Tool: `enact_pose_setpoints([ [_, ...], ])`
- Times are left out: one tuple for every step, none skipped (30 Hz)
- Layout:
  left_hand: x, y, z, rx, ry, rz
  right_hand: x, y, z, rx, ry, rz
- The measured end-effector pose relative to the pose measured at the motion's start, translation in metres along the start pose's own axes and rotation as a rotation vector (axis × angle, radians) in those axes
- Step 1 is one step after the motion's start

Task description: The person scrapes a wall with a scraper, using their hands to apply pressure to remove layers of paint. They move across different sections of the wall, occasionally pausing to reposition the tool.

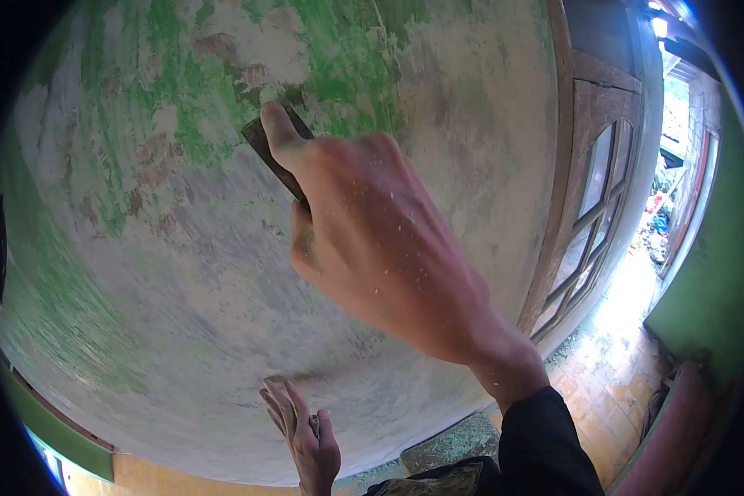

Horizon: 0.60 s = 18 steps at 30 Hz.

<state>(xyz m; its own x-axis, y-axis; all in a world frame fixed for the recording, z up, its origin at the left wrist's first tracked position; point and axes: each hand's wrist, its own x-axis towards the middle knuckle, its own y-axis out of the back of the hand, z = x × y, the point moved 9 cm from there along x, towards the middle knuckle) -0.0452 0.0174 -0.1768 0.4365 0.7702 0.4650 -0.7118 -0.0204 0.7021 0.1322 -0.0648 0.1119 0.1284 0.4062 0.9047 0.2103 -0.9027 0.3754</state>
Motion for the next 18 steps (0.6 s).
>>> enact_pose_setpoints([
  [0.000, 0.000, -0.001, 0.008, -0.001, 0.005, 0.001, 0.000, 0.001, 0.001, 0.002, -0.001],
  [-0.001, 0.000, -0.001, 0.019, 0.001, 0.005, 0.002, 0.002, -0.001, 0.005, 0.039, 0.018],
  [-0.002, 0.000, -0.001, 0.020, 0.005, 0.001, 0.002, 0.004, -0.003, 0.009, 0.075, 0.036],
  [-0.001, -0.001, -0.001, 0.011, 0.009, -0.007, 0.001, 0.005, -0.004, 0.009, 0.072, 0.032],
  [-0.001, 0.000, -0.001, 0.004, 0.012, -0.015, 0.001, 0.003, -0.001, 0.020, 0.008, -0.015],
  [-0.001, 0.000, -0.001, 0.004, 0.010, -0.013, 0.002, 0.002, 0.001, 0.031, -0.051, -0.059],
  [-0.001, 0.000, -0.002, 0.001, 0.017, -0.009, 0.004, 0.005, -0.001, 0.032, -0.050, -0.058],
  [-0.003, 0.000, -0.002, -0.005, 0.026, -0.009, 0.007, 0.006, -0.001, 0.053, -0.084, -0.094],
  [-0.005, 0.000, -0.001, -0.006, 0.028, -0.013, 0.008, 0.004, 0.001, 0.073, -0.121, -0.131],
  [-0.004, 0.000, -0.001, -0.023, 0.038, -0.015, 0.006, 0.002, 0.001, 0.072, -0.118, -0.132],
  [-0.005, 0.001, -0.002, -0.036, 0.049, -0.019, 0.002, 0.000, 0.001, 0.040, -0.085, -0.093],
  [-0.006, 0.001, -0.005, -0.033, 0.050, -0.016, -0.001, -0.003, 0.001, 0.009, -0.049, -0.053],
  [-0.008, 0.000, -0.008, -0.025, 0.053, -0.007, 0.001, -0.007, 0.006, 0.012, -0.044, -0.052],
  [-0.009, -0.002, -0.009, -0.018, 0.057, 0.001, 0.006, 0.000, 0.001, -0.036, 0.077, 0.066],
  [-0.010, -0.003, -0.009, -0.017, 0.060, 0.002, 0.006, 0.008, -0.007, -0.082, 0.192, 0.182],
  [-0.011, -0.003, -0.010, -0.021, 0.061, 0.003, 0.004, 0.010, -0.009, -0.080, 0.190, 0.179],
  [-0.011, -0.003, -0.010, -0.032, 0.062, 0.009, 0.005, 0.007, -0.005, -0.064, 0.085, 0.069],
  [-0.014, -0.002, -0.011, -0.029, 0.067, 0.007, 0.003, 0.001, 0.001, -0.044, -0.028, -0.042],
])
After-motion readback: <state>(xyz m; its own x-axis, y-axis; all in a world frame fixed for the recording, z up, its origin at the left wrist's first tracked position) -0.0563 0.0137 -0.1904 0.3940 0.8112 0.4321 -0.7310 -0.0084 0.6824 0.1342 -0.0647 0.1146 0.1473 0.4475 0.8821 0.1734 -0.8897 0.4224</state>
